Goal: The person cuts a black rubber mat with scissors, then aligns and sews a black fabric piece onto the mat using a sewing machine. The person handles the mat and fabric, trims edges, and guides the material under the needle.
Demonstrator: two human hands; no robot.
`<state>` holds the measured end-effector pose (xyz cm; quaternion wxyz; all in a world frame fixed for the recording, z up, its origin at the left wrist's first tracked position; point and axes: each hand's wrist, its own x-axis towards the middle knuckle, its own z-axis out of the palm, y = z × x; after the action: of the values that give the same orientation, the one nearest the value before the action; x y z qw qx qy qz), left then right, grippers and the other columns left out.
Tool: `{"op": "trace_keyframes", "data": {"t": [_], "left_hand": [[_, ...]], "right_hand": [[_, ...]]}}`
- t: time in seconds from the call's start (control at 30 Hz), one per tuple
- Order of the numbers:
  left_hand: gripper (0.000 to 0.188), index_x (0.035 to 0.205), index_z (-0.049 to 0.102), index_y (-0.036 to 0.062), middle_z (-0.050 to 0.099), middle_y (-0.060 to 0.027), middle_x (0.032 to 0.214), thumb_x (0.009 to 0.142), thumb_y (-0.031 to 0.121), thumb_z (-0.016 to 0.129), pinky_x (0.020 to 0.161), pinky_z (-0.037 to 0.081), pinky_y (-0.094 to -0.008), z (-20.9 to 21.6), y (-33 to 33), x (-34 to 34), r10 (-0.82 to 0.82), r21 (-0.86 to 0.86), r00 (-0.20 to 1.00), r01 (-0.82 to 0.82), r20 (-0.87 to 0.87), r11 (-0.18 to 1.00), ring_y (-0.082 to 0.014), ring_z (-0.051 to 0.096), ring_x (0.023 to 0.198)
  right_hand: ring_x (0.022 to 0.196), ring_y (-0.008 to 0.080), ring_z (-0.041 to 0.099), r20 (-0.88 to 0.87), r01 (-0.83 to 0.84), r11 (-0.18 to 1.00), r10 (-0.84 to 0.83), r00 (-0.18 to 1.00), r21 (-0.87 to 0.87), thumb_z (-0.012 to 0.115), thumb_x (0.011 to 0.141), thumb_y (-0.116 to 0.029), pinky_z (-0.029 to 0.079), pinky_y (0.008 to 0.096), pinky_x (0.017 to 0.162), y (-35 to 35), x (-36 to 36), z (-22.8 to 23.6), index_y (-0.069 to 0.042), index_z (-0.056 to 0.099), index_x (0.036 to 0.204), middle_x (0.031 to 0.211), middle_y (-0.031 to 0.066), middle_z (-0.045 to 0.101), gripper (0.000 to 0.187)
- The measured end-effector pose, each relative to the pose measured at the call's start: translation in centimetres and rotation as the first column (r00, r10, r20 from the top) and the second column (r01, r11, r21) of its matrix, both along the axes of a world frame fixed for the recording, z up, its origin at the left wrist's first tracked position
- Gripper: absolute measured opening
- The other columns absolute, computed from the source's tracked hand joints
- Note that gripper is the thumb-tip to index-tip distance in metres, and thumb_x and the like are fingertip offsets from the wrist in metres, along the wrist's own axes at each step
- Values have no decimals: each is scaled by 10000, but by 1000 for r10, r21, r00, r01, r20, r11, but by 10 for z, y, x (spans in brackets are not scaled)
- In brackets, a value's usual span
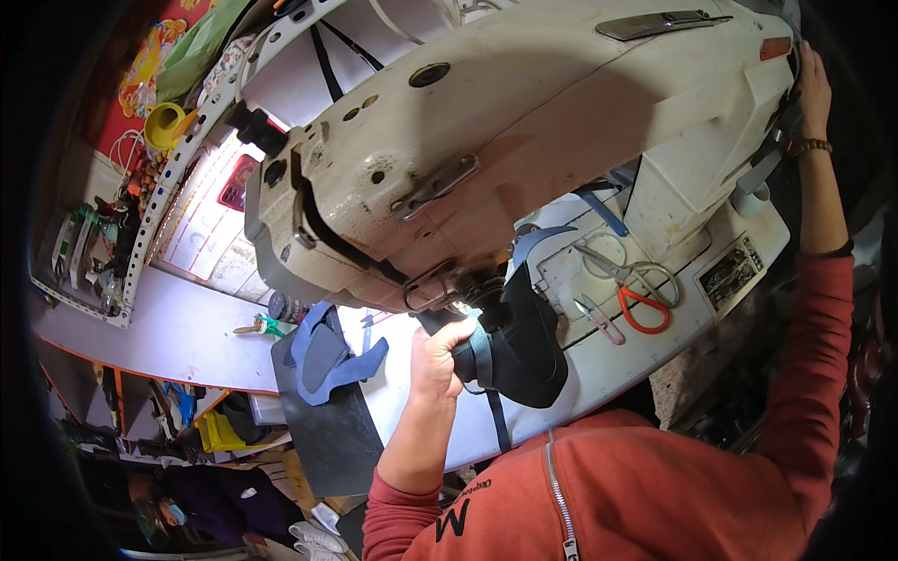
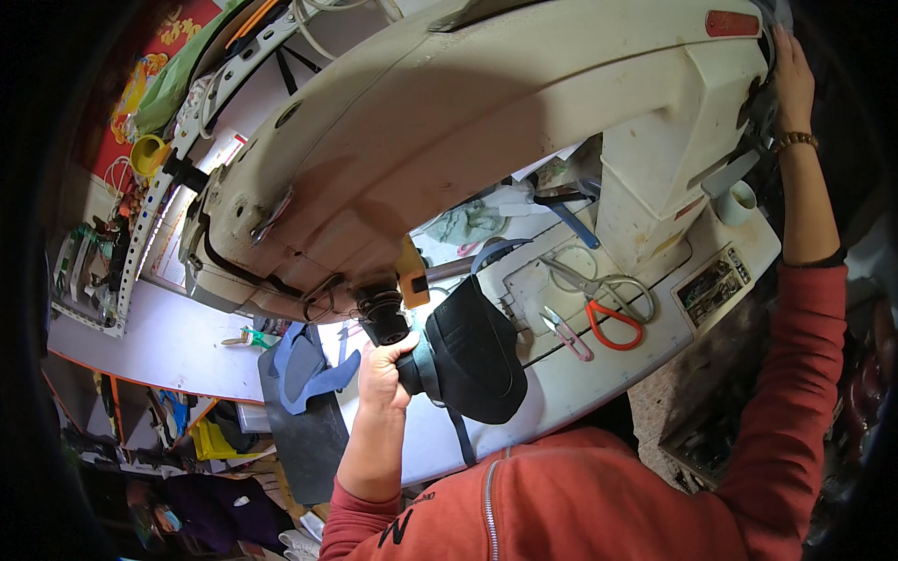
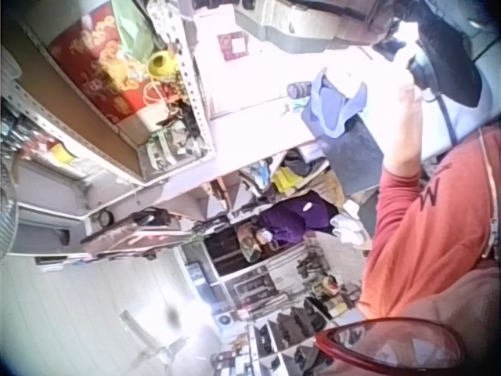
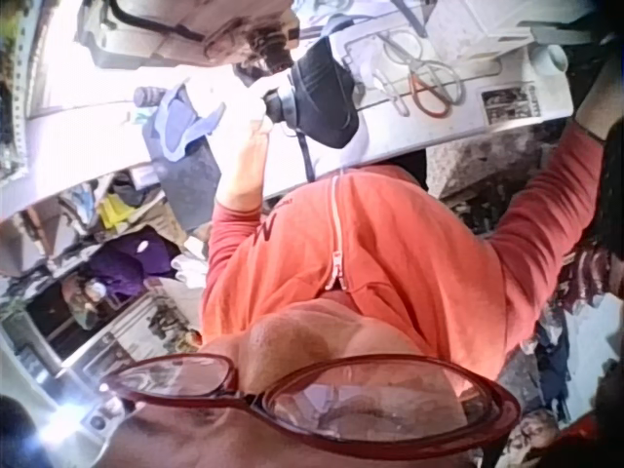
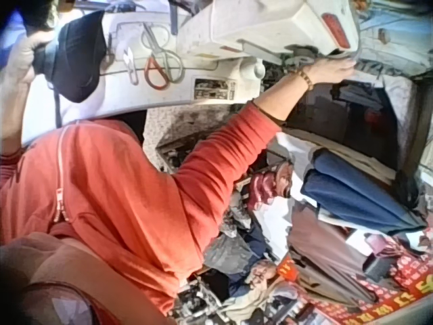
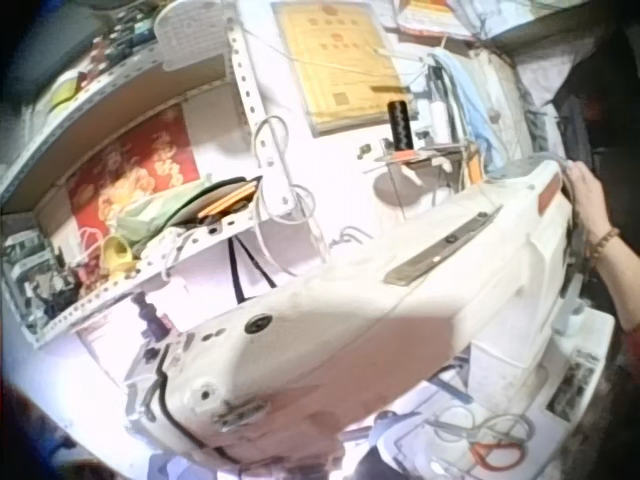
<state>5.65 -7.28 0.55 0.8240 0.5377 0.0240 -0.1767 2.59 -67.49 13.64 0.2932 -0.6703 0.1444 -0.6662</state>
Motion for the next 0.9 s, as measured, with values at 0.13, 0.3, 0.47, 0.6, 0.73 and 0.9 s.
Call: {"op": "trace_keyframes", "data": {"t": [0.13, 0.3, 0.47, 0.6, 0.73, 0.9], "left_hand": [[197, 952, 589, -31, 613, -62, 849, 759, -58, 618, 680, 536, -299, 1, -3, -4, 17, -3, 1000, -17, -26, 1000, -174, 627, 704], [195, 969, 599, -44, 628, -68, 860, 775, -34, 615, 695, 534, -302, 2, -4, -9, -19, -19, 1000, 19, -8, 1000, -171, 634, 733], [209, 975, 603, -45, 635, -70, 878, 766, -36, 613, 718, 533, -299, 3, -1, -5, -58, -29, 998, 59, 12, 998, -173, 638, 763], [202, 961, 608, -45, 636, -69, 882, 759, -42, 610, 710, 528, -293, 5, 1, -2, -51, 7, 997, 51, -53, 999, -171, 637, 761], [196, 952, 611, -47, 638, -72, 883, 755, -52, 609, 707, 528, -293, 3, 2, -1, -53, 16, 999, 53, -8, 998, -170, 637, 760], [197, 947, 615, -50, 642, -73, 879, 751, -65, 609, 707, 530, -295, 1, 2, 2, -31, 36, 999, 30, 25, 999, -171, 641, 752]], "right_hand": [[762, 87, 467, 50, -115, 970, 106, 993, 215, 534, 945, -419, 398, 219, 726, 15, -6, -15, -48, 634, 1117, 892, -24, 598, 421], [807, 98, 496, -77, -64, 984, 77, 994, 166, 543, 940, -426, 407, 229, 754, 20, -16, -14, -42, 631, 1117, 922, 0, 609, 432], [1019, 158, 584, -28, 154, 987, -153, 988, 52, 580, 917, -415, 440, 271, 907, 49, -27, -19, -18, 570, 1208, 1125, 88, 622, 492], [1120, 209, 563, 53, 264, 960, -260, 964, -93, 635, 893, -350, 434, 305, 957, 84, -43, -27, -16, 537, 1247, 1234, 140, 571, 496], [1129, 187, 540, 13, 273, 909, -283, 959, -315, 617, 923, -228, 437, 301, 949, 121, -55, -40, -5, 480, 1291, 1318, 131, 502, 452], [1214, 244, 464, -12, 142, 881, -165, 986, -451, 638, 880, -155, 379, 342, 1000, 167, -54, -62, -25, 475, 1265, 1334, 129, 482, 438]]}}
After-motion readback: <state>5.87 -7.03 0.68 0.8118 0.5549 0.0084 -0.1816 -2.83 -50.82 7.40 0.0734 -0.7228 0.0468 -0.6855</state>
